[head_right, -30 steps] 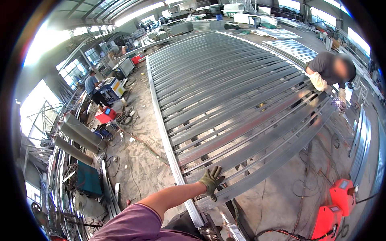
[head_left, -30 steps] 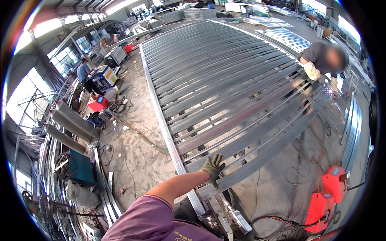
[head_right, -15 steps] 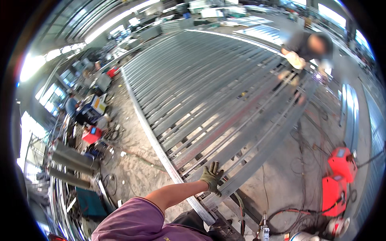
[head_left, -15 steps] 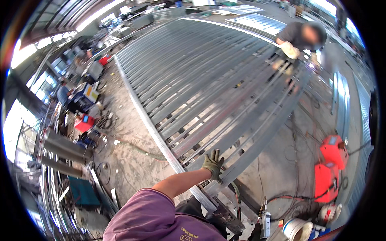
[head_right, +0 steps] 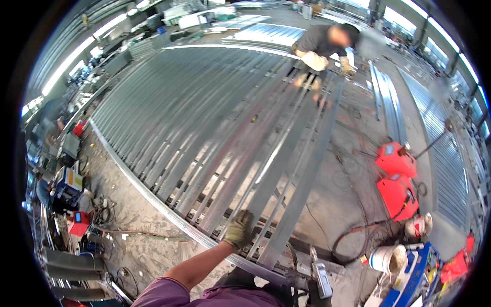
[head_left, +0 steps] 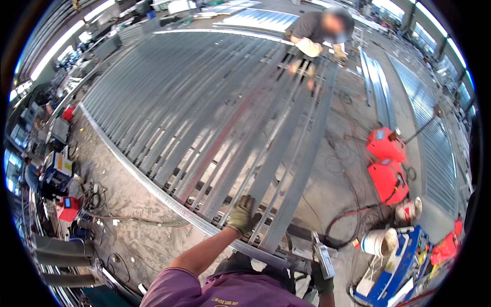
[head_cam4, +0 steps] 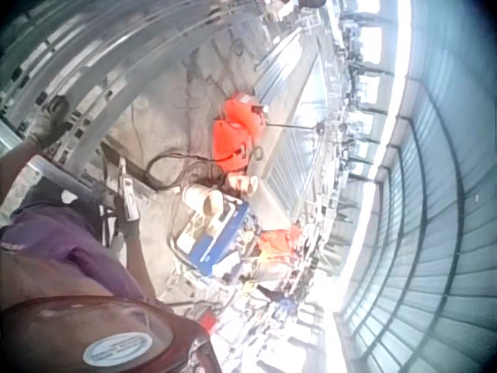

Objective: The person welds a large metal frame structure using a handheld welding torch. They repeatedly position the torch at various joints, activate the arc to weld, and move along the frame to complete multiple welds.

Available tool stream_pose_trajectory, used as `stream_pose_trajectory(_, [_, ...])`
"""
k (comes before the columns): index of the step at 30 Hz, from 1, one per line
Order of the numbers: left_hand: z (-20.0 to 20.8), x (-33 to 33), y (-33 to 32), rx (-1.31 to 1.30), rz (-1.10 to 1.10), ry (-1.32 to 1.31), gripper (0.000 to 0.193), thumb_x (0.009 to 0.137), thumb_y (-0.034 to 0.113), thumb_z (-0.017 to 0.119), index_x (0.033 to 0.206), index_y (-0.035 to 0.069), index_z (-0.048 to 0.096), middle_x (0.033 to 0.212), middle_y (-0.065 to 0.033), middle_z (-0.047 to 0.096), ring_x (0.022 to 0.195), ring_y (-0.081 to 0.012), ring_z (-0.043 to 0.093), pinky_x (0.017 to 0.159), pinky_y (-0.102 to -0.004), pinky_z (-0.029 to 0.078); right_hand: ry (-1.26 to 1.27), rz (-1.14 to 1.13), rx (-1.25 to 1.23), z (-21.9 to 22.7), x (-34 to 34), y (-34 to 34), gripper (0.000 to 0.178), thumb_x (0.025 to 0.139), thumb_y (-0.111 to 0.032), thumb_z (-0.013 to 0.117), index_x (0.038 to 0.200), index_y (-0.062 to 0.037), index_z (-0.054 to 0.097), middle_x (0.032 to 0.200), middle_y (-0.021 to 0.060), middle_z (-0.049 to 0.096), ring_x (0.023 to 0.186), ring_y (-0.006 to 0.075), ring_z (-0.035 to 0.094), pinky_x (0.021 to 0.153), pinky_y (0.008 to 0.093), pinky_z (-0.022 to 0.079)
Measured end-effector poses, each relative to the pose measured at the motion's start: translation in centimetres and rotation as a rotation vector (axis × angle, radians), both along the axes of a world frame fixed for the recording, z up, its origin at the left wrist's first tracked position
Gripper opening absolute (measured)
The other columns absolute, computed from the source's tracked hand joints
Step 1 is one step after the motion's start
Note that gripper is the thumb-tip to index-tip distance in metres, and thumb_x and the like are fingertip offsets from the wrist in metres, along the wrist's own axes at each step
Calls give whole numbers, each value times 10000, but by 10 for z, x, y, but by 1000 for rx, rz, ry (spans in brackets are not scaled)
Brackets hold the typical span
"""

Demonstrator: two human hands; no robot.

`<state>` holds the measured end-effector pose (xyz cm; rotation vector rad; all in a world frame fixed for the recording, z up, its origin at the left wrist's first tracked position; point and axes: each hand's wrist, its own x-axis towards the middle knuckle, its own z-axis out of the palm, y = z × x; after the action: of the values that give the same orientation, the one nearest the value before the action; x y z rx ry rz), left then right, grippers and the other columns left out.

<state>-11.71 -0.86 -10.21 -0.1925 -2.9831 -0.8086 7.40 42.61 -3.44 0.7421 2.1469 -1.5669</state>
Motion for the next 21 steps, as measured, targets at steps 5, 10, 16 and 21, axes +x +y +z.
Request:
stream_pose_trajectory(5, [21,32,-86,-25,249,177,822,863,337,802,1526,6,447,1526,-299,488,1435,-502,445,1206,-571,362,327,162,135,30,-16,-66,266,947,-208,830,1153,-50,778,963,4,768,851,119,697,749,320,578])
stream_pose_trajectory(10, [3,69,-193,-81,540,222,773,879,224,772,1534,-15,440,1577,-313,444,1454,-511,434,1228,-509,371,156,216,-46,53,-31,-102,415,932,-44,803,1318,23,666,1161,111,788,1021,186,757,872,333,628])
stream_pose_trajectory(16, [-7,91,-264,-225,723,137,678,999,352,683,1523,-17,461,1610,-325,403,1505,-500,382,1237,-538,356,54,162,-423,3,-24,-105,471,1066,-250,565,1467,-3,547,1382,187,663,1207,281,668,1041,403,558])
stream_pose_trajectory(21, [-27,81,-287,-236,775,113,612,1026,350,658,1496,-12,508,1600,-338,417,1515,-490,375,1249,-541,340,-168,-414,-1237,-11,-26,-117,473,1104,-388,557,1461,-79,578,1423,90,671,1332,215,623,1144,364,514])
